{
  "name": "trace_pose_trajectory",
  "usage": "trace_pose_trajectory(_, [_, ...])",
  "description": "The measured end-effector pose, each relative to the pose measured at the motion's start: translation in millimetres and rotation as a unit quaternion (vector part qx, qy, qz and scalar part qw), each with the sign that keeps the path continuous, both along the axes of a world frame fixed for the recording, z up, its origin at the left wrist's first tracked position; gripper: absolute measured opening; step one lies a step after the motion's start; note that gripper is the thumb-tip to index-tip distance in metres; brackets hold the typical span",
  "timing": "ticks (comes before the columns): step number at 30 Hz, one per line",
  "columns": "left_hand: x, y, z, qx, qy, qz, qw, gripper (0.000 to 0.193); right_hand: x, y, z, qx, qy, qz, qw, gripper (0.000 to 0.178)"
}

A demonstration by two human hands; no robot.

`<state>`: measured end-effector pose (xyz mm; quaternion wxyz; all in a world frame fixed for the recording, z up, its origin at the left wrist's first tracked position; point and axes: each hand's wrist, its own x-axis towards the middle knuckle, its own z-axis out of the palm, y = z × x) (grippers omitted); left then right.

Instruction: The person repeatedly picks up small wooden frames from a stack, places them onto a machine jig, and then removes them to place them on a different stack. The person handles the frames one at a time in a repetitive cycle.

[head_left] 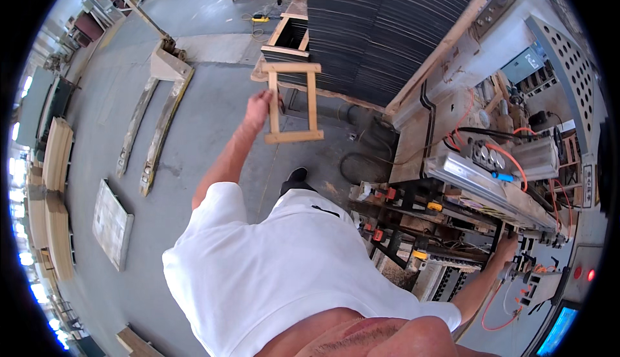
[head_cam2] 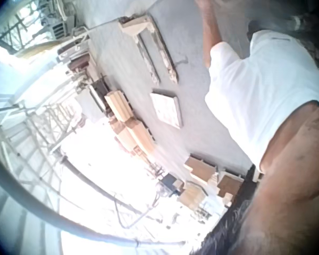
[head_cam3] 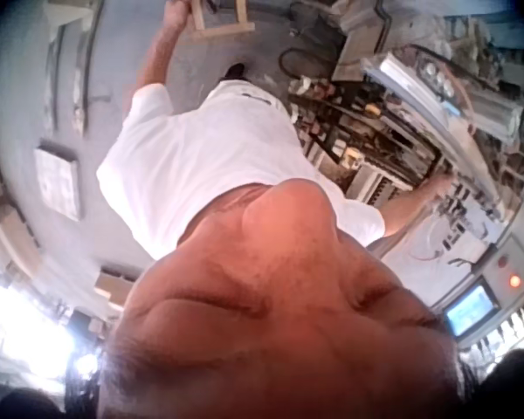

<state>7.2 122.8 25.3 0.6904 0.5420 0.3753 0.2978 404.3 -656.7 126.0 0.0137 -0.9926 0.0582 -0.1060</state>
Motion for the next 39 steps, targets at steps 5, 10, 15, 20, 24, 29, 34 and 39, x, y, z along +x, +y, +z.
trace_pose_trajectory(5, [3, 136, 30, 0.034, 0.026, 0.058, 0.997, 0.038, -92, 113, 37, 0.203, -0.276, 0.091, 0.935, 0.025])
trace_pose_trajectory(10, [71, 262, 29, 0.000, 0.028, 0.027, 0.999, 0.037, -195, 248, -6, 0.383, -0.253, 0.125, 0.879, 0.018])
trace_pose_trajectory(15, [146, 377, -36, 0.150, 0.201, 0.021, 0.968, 0.043, -256, 372, -116, 0.517, 0.017, 0.110, 0.849, 0.023])
trace_pose_trajectory(20, [194, 334, -38, 0.273, 0.214, -0.057, 0.936, 0.043, -318, 402, -233, 0.362, 0.195, 0.130, 0.902, 0.016])
trace_pose_trajectory(24, [202, 323, -34, 0.280, 0.317, -0.048, 0.905, 0.044, -348, 427, -253, 0.387, 0.296, 0.091, 0.869, 0.014])
trace_pose_trajectory(29, [171, 288, -10, 0.552, 0.170, 0.016, 0.816, 0.045, -349, 437, -244, 0.201, 0.298, 0.142, 0.922, 0.027])
trace_pose_trajectory(34, [134, 213, 13, 0.681, 0.137, -0.228, 0.682, 0.065, -358, 418, -271, 0.435, 0.263, 0.003, 0.861, 0.021])
trace_pose_trajectory(39, [145, 208, 0, 0.596, 0.148, -0.314, 0.725, 0.049, -372, 419, -266, 0.435, 0.266, 0.000, 0.860, 0.021])
